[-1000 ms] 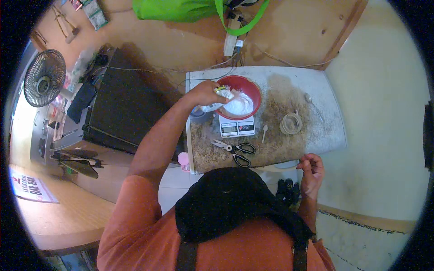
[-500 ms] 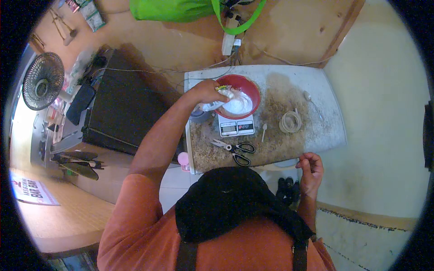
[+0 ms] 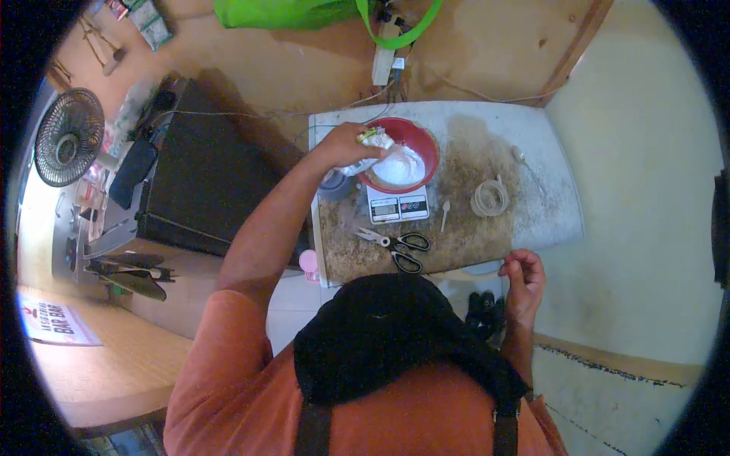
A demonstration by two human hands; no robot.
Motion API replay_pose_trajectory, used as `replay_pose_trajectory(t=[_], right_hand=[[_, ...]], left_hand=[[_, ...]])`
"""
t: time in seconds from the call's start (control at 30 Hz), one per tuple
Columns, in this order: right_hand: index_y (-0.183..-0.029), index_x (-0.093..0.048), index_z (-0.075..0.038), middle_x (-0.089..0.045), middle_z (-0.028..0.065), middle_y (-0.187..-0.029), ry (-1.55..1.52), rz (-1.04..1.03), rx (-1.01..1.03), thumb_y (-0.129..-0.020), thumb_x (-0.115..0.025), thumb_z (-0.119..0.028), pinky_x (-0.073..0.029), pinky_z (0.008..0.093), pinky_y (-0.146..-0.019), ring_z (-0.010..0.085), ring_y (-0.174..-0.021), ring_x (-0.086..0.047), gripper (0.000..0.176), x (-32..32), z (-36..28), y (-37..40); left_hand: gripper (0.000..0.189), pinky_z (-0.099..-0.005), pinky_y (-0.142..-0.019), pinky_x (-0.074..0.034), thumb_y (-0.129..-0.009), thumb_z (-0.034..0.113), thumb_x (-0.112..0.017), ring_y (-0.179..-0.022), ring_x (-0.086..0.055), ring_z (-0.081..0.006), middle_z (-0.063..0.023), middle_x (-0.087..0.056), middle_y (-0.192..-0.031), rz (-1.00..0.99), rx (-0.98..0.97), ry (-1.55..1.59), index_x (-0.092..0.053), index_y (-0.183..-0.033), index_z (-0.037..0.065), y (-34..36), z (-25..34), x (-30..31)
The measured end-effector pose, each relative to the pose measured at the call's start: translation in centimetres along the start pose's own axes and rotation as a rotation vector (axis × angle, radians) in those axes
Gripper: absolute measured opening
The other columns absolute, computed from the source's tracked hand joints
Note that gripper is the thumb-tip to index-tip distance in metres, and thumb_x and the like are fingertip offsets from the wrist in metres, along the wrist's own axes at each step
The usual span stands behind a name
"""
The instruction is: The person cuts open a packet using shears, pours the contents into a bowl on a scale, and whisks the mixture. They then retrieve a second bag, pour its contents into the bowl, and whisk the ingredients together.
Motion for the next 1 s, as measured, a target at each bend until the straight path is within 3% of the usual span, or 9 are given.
replay_pose_trajectory(t=[0.17, 0.37, 0.83, 0.93, 1.0], right_hand=[[-0.101, -0.057, -0.002, -0.061, 0.0052, -0.090, -0.011, -0.011, 0.013, -0.086, -0.068, -0.023, -0.050, 0.0276, -0.070, 0.0139, -0.076, -0.059, 0.028, -0.2, -0.2, -0.1], [-0.100, -0.057, -0.002, -0.061, 0.0044, -0.088, 0.009, -0.009, 0.003, -0.085, -0.069, -0.023, -0.049, 0.0274, -0.070, 0.0135, -0.074, -0.058, 0.028, -0.1, 0.1, -0.2], [-0.101, -0.056, -0.002, -0.060, 0.0067, -0.090, 0.003, -0.044, 0.031, -0.088, -0.065, -0.017, -0.047, 0.0254, -0.068, 0.0120, -0.071, -0.056, 0.022, -0.4, -0.2, 0.1], [-0.100, -0.057, -0.004, -0.061, 0.0040, -0.091, 0.003, -0.066, 0.012, -0.085, -0.070, -0.024, -0.048, 0.0278, -0.073, 0.0124, -0.078, -0.057, 0.028, -0.7, -0.6, 0.2], [-0.111, -0.057, -0.003, -0.063, 0.0072, -0.103, -0.003, -0.370, -0.037, -0.084, -0.070, -0.032, -0.046, 0.0337, -0.087, 0.0191, -0.095, -0.060, 0.042, -2.9, -2.3, 1.0]], left_hand=[[0.057, -0.0321, -0.072, -0.053, -0.067, 0.045, -0.080, -0.077, -0.067, -0.0182, -0.0100, -0.070, -0.092, 0.019, 0.117, 0.026, -0.066, -0.104, 0.003, 1.4, 1.4, 0.9], [0.057, -0.0325, -0.070, -0.053, -0.068, 0.047, -0.079, -0.078, -0.066, -0.0187, -0.0102, -0.070, -0.091, 0.047, 0.023, 0.024, -0.067, -0.103, 0.004, 1.2, 0.6, 0.6], [0.059, -0.0334, -0.073, -0.053, -0.066, 0.049, -0.080, -0.078, -0.068, -0.0210, -0.0107, -0.070, -0.092, 0.032, 0.025, 0.024, -0.068, -0.106, 0.007, 1.0, 0.5, 0.2], [0.058, -0.0331, -0.074, -0.053, -0.066, 0.048, -0.080, -0.079, -0.068, -0.0202, -0.0099, -0.070, -0.093, 0.040, 0.012, 0.019, -0.068, -0.107, 0.008, 0.7, 0.0, 0.0], [0.058, -0.0329, -0.074, -0.053, -0.067, 0.047, -0.080, -0.079, -0.068, -0.0198, -0.0096, -0.070, -0.093, 0.032, 0.015, 0.026, -0.068, -0.107, 0.008, 0.8, 0.3, 0.1]])
Point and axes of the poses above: each hand's wrist, its own y-axis away from the middle knuckle, its own x-axis out of the back of the hand, z = x × y, the point moved 4 cm from there along -y, towards the middle knuckle
